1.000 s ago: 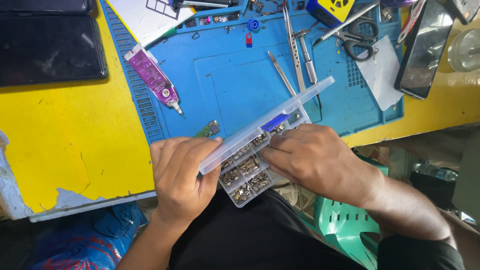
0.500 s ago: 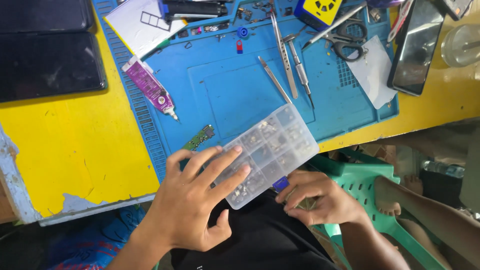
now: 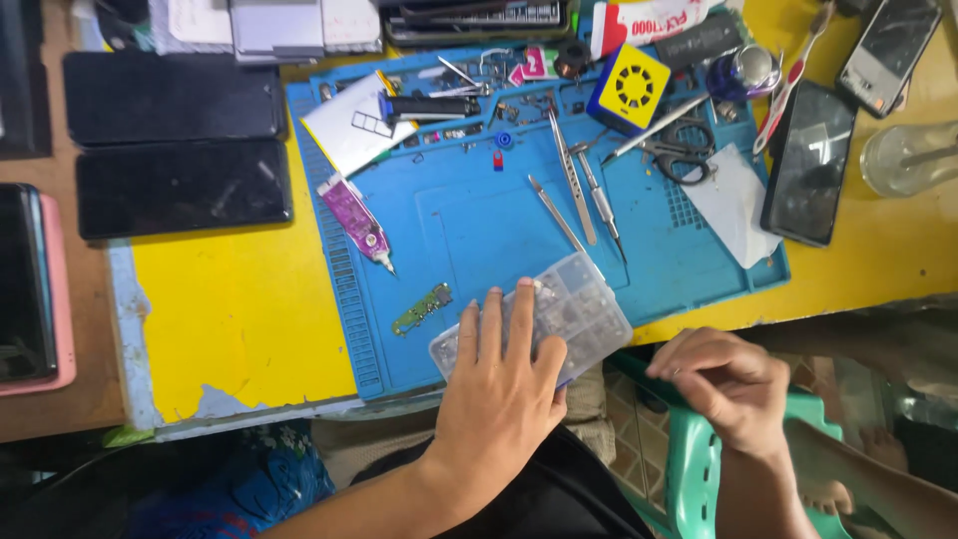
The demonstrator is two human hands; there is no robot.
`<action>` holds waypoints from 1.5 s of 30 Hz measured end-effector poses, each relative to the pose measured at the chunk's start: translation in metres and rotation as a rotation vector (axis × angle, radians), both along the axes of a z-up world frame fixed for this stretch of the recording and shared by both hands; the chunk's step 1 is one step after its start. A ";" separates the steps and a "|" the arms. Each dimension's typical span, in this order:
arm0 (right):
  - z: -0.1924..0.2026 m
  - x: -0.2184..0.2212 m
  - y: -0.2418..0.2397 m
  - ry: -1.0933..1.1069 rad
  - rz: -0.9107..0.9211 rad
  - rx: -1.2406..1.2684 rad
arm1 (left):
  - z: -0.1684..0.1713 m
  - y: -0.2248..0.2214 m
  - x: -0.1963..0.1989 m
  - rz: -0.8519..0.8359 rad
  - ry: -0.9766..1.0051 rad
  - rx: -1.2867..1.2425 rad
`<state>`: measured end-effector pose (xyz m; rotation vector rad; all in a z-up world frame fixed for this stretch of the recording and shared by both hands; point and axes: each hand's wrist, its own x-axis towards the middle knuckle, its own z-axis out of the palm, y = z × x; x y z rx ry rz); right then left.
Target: Repairing a mobile phone circuit board by soldering components and using a screwdriver
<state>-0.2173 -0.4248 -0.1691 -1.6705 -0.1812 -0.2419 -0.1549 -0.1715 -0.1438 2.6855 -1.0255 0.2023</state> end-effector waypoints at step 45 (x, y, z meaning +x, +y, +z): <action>-0.019 0.049 0.002 0.135 -0.558 -0.245 | -0.007 0.041 0.285 -0.060 -0.639 -0.060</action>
